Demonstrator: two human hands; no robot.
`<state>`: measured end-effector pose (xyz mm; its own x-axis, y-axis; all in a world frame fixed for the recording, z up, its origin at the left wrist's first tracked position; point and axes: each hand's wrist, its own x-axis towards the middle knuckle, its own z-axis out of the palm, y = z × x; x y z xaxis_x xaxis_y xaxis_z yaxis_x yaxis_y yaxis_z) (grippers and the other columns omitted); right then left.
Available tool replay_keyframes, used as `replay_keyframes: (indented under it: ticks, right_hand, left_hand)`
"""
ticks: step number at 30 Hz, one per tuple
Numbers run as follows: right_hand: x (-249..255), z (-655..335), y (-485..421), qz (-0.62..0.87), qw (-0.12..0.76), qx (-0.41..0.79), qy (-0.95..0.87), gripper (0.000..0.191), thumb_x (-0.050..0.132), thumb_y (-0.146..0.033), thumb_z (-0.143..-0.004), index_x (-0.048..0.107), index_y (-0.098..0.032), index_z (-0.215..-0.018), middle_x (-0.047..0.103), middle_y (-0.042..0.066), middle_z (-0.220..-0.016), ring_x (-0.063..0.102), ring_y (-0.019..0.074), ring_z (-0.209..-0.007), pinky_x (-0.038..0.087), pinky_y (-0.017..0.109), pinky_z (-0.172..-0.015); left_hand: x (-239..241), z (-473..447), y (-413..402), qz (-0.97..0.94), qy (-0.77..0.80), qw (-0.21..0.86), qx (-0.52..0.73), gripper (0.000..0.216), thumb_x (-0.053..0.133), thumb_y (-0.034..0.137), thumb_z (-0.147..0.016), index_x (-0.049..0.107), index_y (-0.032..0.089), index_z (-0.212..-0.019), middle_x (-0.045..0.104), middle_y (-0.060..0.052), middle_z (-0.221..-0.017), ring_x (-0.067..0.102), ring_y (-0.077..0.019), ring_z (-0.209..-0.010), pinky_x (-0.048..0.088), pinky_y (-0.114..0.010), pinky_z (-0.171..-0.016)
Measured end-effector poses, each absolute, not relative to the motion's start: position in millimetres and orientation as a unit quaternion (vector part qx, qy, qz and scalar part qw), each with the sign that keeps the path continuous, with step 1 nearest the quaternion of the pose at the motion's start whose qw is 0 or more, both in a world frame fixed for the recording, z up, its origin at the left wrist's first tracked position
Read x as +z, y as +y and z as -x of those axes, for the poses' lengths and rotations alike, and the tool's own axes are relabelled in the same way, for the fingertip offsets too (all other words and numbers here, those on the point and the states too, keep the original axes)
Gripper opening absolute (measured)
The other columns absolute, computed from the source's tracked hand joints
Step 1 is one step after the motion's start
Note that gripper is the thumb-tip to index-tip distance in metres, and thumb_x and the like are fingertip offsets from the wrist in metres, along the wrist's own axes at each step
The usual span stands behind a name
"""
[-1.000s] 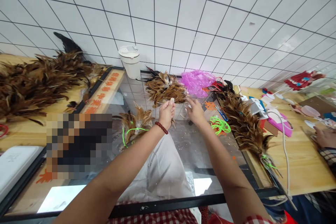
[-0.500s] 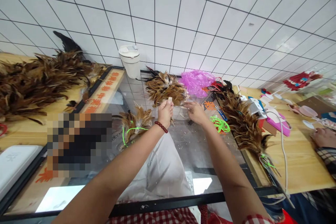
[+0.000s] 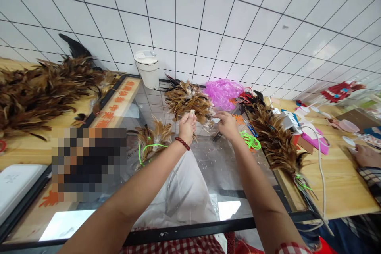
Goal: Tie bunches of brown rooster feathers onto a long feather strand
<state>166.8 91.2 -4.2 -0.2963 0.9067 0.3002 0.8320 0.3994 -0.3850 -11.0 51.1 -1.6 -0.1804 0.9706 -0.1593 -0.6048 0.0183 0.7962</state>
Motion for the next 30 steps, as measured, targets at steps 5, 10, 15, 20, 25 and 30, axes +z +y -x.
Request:
replay_keyframes:
  ticks: [5,10,15,20,25,30]
  right_hand:
    - [0,-170,92,0.528,0.221,0.111,-0.812,0.029,0.055,-0.017,-0.077,0.073,-0.02,-0.1,0.069,0.008,-0.099,0.062,0.0205,-0.09,0.046,0.034,-0.087]
    - [1,-166,89,0.503,0.205,0.108,-0.832,0.019,0.056,-0.019,-0.081,0.072,-0.018,-0.091,0.069,0.008,-0.094,0.062,0.0189,-0.087,0.045,0.03,-0.082]
    - [20,-165,83,0.501,0.188,0.048,-0.843,0.024,0.048,-0.019,-0.088,0.071,-0.02,-0.095,0.072,0.008,-0.091,0.064,0.0199,-0.085,0.042,0.028,-0.078]
    - [40,-158,71,0.477,0.097,-0.017,-0.874,0.029,0.046,-0.012,-0.087,0.072,-0.02,-0.097,0.07,0.011,-0.09,0.061,0.022,-0.088,0.038,0.03,-0.079]
    - [54,-145,58,0.431,0.091,-0.001,-0.898,0.03,0.044,-0.012,-0.088,0.072,-0.019,-0.098,0.069,0.01,-0.089,0.06,0.0208,-0.084,0.037,0.03,-0.077]
    - [57,-136,51,0.427,0.13,0.016,-0.895,0.029,0.044,-0.016,-0.09,0.072,-0.019,-0.1,0.069,0.01,-0.088,0.06,0.0201,-0.082,0.038,0.029,-0.077]
  left_hand:
    - [-1,10,51,-0.236,0.397,0.597,0.657,0.04,0.066,0.05,-0.076,0.047,0.016,-0.066,0.031,0.009,-0.047,0.02,-0.0008,-0.035,0.013,-0.017,-0.037]
    - [-2,11,51,-0.238,0.397,0.596,0.656,0.04,0.065,0.05,-0.076,0.047,0.016,-0.067,0.031,0.009,-0.048,0.021,-0.0012,-0.036,0.014,-0.016,-0.037]
    - [-3,11,52,-0.248,0.399,0.573,0.672,0.04,0.063,0.051,-0.078,0.047,0.017,-0.067,0.03,0.009,-0.048,0.019,-0.002,-0.037,0.014,-0.018,-0.038]
    - [-4,8,50,-0.339,0.429,0.479,0.687,0.035,0.058,0.047,-0.083,0.051,0.017,-0.066,0.039,0.005,-0.053,0.032,-0.0061,-0.045,0.025,-0.019,-0.045]
    - [-2,9,45,-0.5,0.455,0.349,0.649,0.019,0.061,0.022,-0.08,0.06,0.019,-0.062,0.062,-0.006,-0.08,0.055,-0.0182,-0.089,0.041,-0.025,-0.077]
    - [-1,8,41,-0.482,0.482,0.388,0.62,0.019,0.061,0.015,-0.079,0.06,0.02,-0.061,0.054,-0.003,-0.064,0.051,-0.0173,-0.074,0.036,-0.023,-0.07]
